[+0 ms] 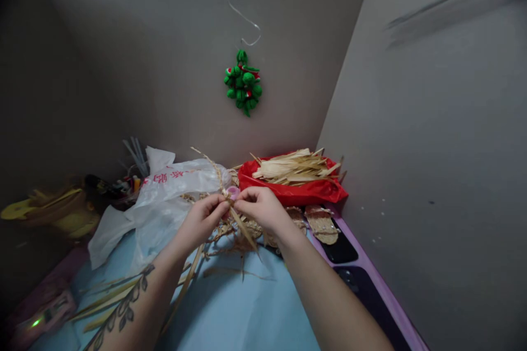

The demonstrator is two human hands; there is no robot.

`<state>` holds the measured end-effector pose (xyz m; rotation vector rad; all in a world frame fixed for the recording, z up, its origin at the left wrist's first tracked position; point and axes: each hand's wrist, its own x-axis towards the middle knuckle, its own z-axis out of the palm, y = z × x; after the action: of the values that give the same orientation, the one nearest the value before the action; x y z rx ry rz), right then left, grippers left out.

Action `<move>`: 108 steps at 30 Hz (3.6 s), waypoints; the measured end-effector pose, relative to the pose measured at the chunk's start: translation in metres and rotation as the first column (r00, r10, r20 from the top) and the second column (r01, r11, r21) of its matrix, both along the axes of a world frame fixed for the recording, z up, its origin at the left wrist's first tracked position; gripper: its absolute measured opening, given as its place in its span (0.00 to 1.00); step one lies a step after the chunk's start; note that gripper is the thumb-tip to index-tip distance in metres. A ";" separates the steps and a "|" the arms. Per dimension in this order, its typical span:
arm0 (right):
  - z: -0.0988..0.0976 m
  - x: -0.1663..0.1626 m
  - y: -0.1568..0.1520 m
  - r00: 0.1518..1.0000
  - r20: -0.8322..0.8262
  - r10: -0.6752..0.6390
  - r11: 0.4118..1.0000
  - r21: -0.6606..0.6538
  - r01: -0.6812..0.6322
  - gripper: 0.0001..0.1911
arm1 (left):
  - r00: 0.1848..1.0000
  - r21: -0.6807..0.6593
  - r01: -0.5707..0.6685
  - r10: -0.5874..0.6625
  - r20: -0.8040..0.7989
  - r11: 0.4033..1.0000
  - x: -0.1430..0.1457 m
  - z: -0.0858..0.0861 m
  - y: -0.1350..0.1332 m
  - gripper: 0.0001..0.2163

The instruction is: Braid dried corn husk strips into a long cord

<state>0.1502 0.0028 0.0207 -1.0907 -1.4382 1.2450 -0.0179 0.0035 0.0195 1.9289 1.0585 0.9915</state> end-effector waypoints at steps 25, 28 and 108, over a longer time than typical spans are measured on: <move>-0.019 -0.046 -0.005 0.912 -0.265 -0.313 0.950 -0.068 0.306 0.12 | 0.868 -0.315 -0.107 0.243 0.433 0.943 0.014 -0.023 0.006 0.14; -0.022 -0.049 -0.005 0.898 -0.292 -0.329 0.944 -0.072 0.322 0.11 | 0.848 -0.322 -0.107 0.256 0.465 0.941 0.017 -0.028 0.006 0.13; -0.025 -0.011 0.010 0.999 -0.007 -0.044 0.999 0.017 0.044 0.08 | 0.977 0.041 -0.205 0.207 -0.054 0.978 0.016 -0.024 -0.004 0.11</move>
<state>0.1388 0.0126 -0.0041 -1.0999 -1.4108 1.2019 -0.0022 -0.0002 -0.0048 1.9147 1.3028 1.0787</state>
